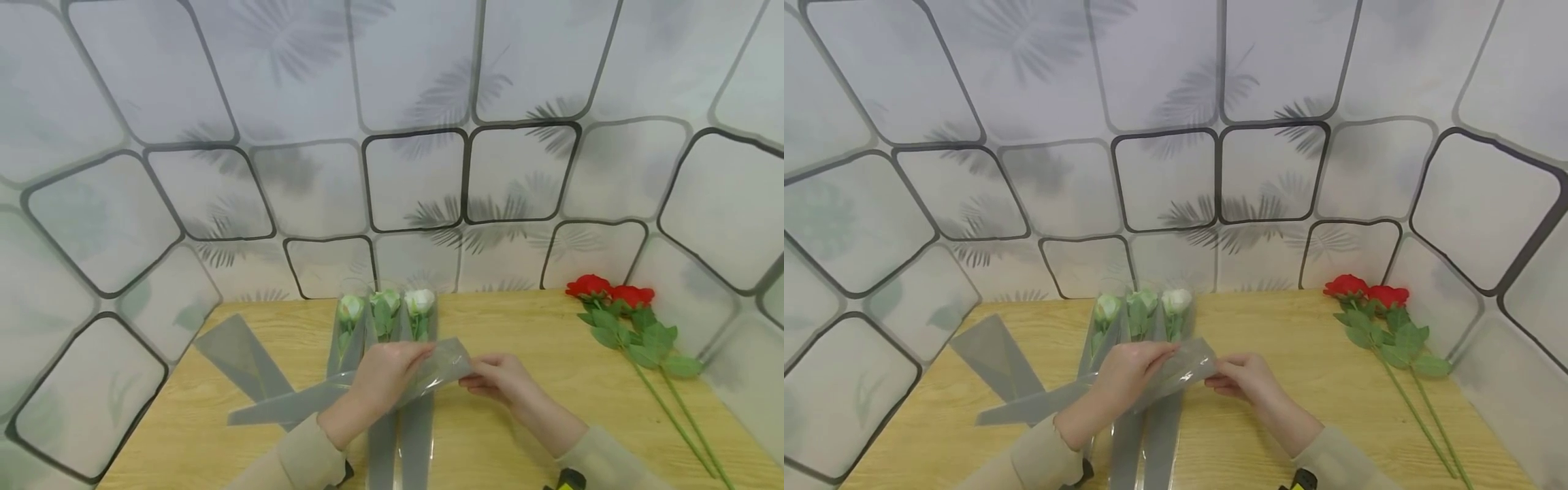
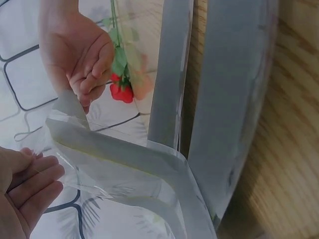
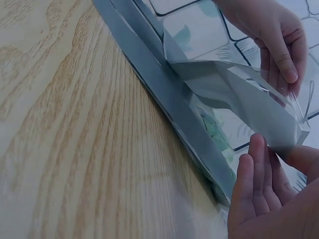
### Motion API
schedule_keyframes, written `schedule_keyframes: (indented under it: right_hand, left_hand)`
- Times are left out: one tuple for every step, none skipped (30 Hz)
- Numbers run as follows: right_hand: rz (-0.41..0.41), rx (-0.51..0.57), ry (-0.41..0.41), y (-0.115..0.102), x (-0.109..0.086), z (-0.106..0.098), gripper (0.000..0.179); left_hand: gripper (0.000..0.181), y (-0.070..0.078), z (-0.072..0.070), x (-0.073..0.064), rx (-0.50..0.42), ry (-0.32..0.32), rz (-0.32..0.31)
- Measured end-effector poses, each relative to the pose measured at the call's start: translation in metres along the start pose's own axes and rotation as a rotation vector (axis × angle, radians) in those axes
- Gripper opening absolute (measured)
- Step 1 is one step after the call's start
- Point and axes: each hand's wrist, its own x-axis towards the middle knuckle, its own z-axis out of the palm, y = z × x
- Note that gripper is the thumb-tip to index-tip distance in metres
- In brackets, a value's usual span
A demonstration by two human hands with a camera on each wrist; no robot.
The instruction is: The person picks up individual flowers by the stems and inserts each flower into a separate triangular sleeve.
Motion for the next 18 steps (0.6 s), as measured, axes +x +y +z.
schedule_keyframes:
  right_hand:
    - [0.000,0.002,-0.010,0.000,0.000,-0.001,0.025]
    - [-0.003,0.001,-0.024,0.001,0.000,-0.002,0.025]
    - [-0.003,-0.005,-0.033,0.001,0.000,-0.003,0.025]
    - [-0.006,-0.015,-0.042,0.002,0.000,-0.004,0.026]
    - [-0.011,-0.022,-0.049,0.003,0.000,-0.006,0.026]
    - [-0.018,-0.035,-0.054,0.003,0.000,-0.008,0.027]
    - [-0.023,-0.047,-0.056,0.003,0.001,-0.011,0.028]
    - [-0.028,-0.061,-0.056,0.004,0.001,-0.014,0.029]
    - [-0.031,-0.075,-0.050,0.003,0.001,-0.017,0.029]
    - [-0.034,-0.090,-0.039,0.003,0.001,-0.020,0.031]
    - [-0.036,-0.105,-0.025,0.003,0.001,-0.024,0.032]
    - [-0.040,-0.132,-0.009,0.002,0.001,-0.027,0.034]
    - [-0.044,-0.164,0.010,0.002,0.001,-0.031,0.035]
    - [-0.051,-0.204,0.032,0.002,0.000,-0.036,0.036]
    - [-0.058,-0.245,0.056,0.001,0.000,-0.040,0.036]
    - [-0.068,-0.289,0.076,0.001,0.000,-0.046,0.036]
    - [-0.076,-0.331,0.097,0.000,-0.001,-0.051,0.036]
    - [-0.084,-0.374,0.118,0.000,-0.001,-0.057,0.035]
  left_hand:
    - [0.014,0.000,0.001,0.000,0.006,-0.003,0.002]
    - [0.015,0.000,0.001,-0.001,0.012,-0.006,0.004]
    - [0.015,0.000,0.002,-0.001,0.016,-0.009,0.005]
    - [0.015,0.001,0.002,-0.002,0.019,-0.013,0.005]
    - [0.014,0.001,0.003,-0.002,0.025,-0.016,0.004]
    - [0.013,0.001,0.003,-0.003,0.034,-0.017,0.004]
    - [0.013,0.001,0.003,-0.003,0.039,-0.018,0.004]
    - [0.012,0.001,0.004,-0.003,0.043,-0.017,0.003]
    - [0.011,0.001,0.004,-0.003,0.050,-0.016,0.002]
    - [0.010,0.001,0.004,-0.003,0.053,-0.014,0.002]
    - [0.010,0.001,0.004,-0.003,0.055,-0.011,0.000]
    - [0.010,0.000,0.004,-0.003,0.054,-0.009,-0.001]
    - [0.009,0.000,0.004,-0.003,0.049,-0.007,-0.003]
    - [0.009,0.000,0.005,-0.003,0.047,-0.006,-0.006]
    - [0.009,0.000,0.005,-0.003,0.043,-0.005,-0.008]
    - [0.009,-0.001,0.005,-0.004,0.039,-0.005,-0.011]
    - [0.008,-0.001,0.005,-0.004,0.037,-0.007,-0.012]
    - [0.008,-0.001,0.005,-0.005,0.035,-0.010,-0.014]
